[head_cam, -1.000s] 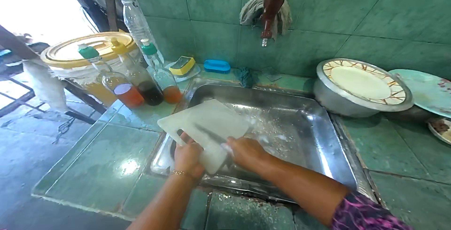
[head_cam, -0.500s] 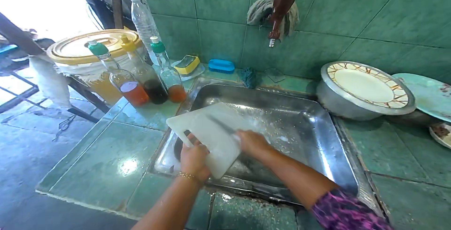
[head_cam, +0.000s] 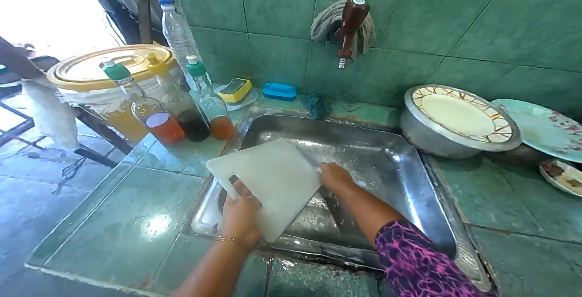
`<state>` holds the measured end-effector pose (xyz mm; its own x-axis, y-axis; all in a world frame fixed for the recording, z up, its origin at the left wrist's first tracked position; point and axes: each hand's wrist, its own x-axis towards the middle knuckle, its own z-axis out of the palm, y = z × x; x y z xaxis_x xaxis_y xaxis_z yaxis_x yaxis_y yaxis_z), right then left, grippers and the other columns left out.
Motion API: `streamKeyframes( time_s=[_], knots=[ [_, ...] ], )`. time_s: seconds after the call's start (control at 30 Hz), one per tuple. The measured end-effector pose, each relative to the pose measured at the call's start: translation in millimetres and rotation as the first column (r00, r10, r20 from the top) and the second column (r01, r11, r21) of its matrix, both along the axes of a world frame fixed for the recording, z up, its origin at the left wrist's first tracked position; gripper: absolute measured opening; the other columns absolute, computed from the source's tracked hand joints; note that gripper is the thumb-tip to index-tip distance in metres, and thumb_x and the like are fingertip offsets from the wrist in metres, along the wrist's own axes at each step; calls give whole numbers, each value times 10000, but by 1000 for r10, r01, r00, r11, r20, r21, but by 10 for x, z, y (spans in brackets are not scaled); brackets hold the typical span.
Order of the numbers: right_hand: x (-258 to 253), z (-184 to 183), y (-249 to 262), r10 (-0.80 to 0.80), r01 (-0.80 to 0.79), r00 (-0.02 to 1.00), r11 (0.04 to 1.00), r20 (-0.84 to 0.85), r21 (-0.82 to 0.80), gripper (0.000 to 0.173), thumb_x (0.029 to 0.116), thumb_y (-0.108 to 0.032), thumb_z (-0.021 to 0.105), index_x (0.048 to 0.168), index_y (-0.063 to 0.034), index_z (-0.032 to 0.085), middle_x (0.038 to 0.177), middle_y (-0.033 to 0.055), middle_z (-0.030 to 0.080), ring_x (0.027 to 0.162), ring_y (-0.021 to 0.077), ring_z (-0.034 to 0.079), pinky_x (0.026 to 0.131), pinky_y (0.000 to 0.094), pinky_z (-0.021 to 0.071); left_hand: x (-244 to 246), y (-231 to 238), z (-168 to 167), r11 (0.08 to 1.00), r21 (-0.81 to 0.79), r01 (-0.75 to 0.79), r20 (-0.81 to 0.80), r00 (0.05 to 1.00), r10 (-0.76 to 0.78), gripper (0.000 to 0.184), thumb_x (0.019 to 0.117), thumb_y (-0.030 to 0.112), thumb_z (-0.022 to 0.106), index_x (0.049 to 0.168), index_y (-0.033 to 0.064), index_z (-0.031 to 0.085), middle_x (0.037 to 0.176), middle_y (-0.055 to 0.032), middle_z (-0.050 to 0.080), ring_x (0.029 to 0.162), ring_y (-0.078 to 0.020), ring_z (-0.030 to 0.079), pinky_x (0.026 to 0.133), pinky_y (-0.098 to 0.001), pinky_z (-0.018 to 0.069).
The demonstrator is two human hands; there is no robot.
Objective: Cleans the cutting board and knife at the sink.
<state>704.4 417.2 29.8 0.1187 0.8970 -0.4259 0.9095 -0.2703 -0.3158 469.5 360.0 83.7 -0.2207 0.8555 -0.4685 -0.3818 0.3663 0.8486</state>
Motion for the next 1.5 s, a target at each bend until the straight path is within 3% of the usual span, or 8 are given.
streamKeyframes(
  time_s=[0.17,0.37,0.57,0.77,0.97,1.23,1.33,1.5],
  knots=[
    [-757,629,-567,403,-400,913,915,-67,49,411,1105,-375,386,1244,-53,601,1065,238,692,1033,440,687,834,639,533,14,38,-5,999,-21,-43,-31,999,43,718,729,-265,495,1386,18,433,1063,-180,615,789,-235,664,600,-395,582],
    [175,5,-134,36,-29,994,997,105,-69,403,1101,-330,418,1302,-44,621,1261,236,667,1195,423,640,970,636,499,19,20,-16,999,-18,-49,-9,999,49,753,747,-262,496,1435,32,414,1102,-180,629,815,-240,680,613,-399,587],
    [-465,490,-649,349,-350,937,936,-26,-39,424,1115,-372,365,1281,-41,572,1088,253,683,1051,453,681,856,637,531,-26,65,-36,999,-36,-24,-61,998,22,761,746,-257,494,1443,43,437,1122,-178,652,839,-243,685,627,-409,585],
    [357,-86,-319,4,2,997,997,78,-81,414,1102,-315,417,1328,-23,602,1267,254,657,1204,438,631,979,640,495,-18,53,-31,1000,-11,-18,-51,999,18,774,745,-249,490,1459,41,414,1095,-174,646,815,-231,683,617,-398,585],
    [-226,290,-753,356,-355,931,934,-77,27,451,1112,-377,362,1261,-16,587,1058,262,687,1030,457,685,854,647,529,-19,77,17,1000,-19,-12,-71,997,10,759,737,-253,493,1434,44,447,1124,-186,645,839,-256,683,630,-437,587],
    [863,50,-322,-74,73,996,997,54,23,355,1093,-284,471,1242,-15,648,1190,257,682,1142,440,656,953,649,507,-27,57,296,992,51,117,-135,985,-109,725,771,-224,510,1429,82,498,1106,-172,679,834,-252,700,634,-422,593],
    [1011,331,-357,-163,172,984,973,-68,152,397,1114,-246,426,1264,76,603,1204,319,647,1163,473,630,1002,638,479,-94,78,475,863,242,443,-530,805,-265,587,913,-85,588,1471,82,521,1122,-114,713,856,-165,700,720,-343,590],
    [1295,531,-604,-369,382,924,904,-102,195,415,1112,-217,430,1374,91,522,1253,351,619,1189,501,612,1023,646,460,-167,341,560,363,203,910,-977,214,10,385,929,-66,618,1219,142,762,1071,-95,768,982,-272,735,897,-569,567]
  ],
)
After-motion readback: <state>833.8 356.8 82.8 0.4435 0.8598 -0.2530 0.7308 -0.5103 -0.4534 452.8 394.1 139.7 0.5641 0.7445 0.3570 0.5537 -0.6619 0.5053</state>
